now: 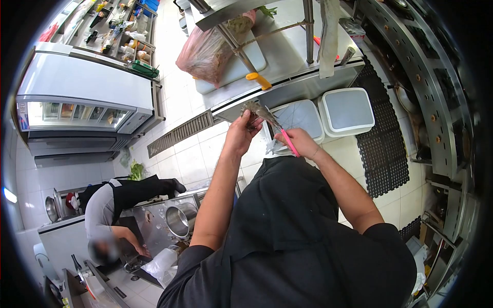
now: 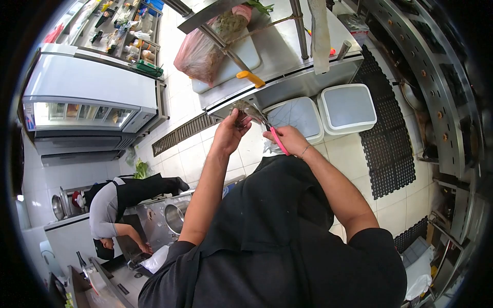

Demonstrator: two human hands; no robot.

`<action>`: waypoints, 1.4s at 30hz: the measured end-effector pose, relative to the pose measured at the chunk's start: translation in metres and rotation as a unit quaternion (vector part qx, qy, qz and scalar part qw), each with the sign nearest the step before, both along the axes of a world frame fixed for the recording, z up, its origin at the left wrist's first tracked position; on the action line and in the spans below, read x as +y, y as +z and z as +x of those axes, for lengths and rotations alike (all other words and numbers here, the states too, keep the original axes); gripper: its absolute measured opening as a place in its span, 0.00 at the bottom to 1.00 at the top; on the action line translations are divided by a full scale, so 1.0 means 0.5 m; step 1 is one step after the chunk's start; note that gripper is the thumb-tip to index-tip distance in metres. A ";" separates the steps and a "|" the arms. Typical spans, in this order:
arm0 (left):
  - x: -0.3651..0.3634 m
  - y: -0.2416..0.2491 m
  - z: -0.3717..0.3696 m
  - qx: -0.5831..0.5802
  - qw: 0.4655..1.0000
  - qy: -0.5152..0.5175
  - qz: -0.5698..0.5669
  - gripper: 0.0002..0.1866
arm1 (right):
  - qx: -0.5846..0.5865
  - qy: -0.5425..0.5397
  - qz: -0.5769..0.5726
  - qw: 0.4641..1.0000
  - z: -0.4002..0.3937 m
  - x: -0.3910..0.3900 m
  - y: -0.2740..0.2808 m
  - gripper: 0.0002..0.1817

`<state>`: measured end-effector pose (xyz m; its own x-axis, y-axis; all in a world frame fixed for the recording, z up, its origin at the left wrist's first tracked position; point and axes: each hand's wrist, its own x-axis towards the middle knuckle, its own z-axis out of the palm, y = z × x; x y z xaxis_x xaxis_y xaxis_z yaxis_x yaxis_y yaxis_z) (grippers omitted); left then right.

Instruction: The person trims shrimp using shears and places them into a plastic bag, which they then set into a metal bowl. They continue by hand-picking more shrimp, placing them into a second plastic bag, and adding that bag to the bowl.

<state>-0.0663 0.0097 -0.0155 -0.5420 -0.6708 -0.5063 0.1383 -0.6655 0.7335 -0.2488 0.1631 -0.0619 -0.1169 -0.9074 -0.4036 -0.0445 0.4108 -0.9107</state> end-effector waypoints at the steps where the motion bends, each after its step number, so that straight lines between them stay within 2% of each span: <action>1: 0.001 -0.003 0.000 -0.001 1.000 -0.002 0.000 0.17 | 0.007 -0.002 0.009 1.000 -0.001 0.004 0.004 0.29; 5: 0.004 -0.004 -0.005 0.002 1.000 0.004 0.007 0.17 | 0.022 -0.001 0.036 0.999 -0.009 0.013 -0.001 0.29; 8: 0.002 0.000 -0.005 0.000 1.000 0.010 -0.004 0.16 | 0.036 -0.002 -0.011 0.999 -0.017 0.024 -0.035 0.30; 11: -0.003 0.007 -0.005 0.015 0.999 0.035 -0.031 0.17 | -0.110 -0.049 0.058 0.991 -0.023 0.039 -0.015 0.33; 14: -0.003 0.027 -0.014 0.042 0.993 0.089 -0.066 0.17 | -0.189 -0.030 0.033 0.981 -0.031 0.058 0.026 0.36; 17: -0.003 0.065 -0.030 0.067 0.985 0.115 -0.109 0.16 | -0.383 0.008 -0.003 0.924 -0.011 0.070 0.069 0.40; 19: -0.004 0.079 -0.038 0.083 0.981 0.120 -0.130 0.16 | -0.457 0.052 -0.012 0.888 0.007 0.062 0.079 0.43; 21: -0.004 0.088 -0.045 0.088 0.979 0.109 -0.146 0.18 | -0.507 0.074 -0.009 0.859 0.020 0.048 0.092 0.45; 24: 0.002 0.096 -0.049 0.089 0.980 0.096 -0.149 0.19 | -0.552 0.053 -0.011 0.832 0.024 0.023 0.111 0.43; 29: 0.021 0.089 -0.047 0.087 0.986 0.065 -0.124 0.17 | -0.541 0.020 -0.005 0.841 0.016 -0.005 0.128 0.43; 32: 0.026 0.073 -0.043 0.081 0.989 0.062 -0.111 0.18 | -0.508 0.010 -0.019 0.861 0.006 -0.014 0.097 0.41; 42: 0.054 0.020 -0.021 0.071 0.990 0.085 -0.091 0.18 | -0.457 -0.023 0.052 0.888 0.033 0.007 0.083 0.39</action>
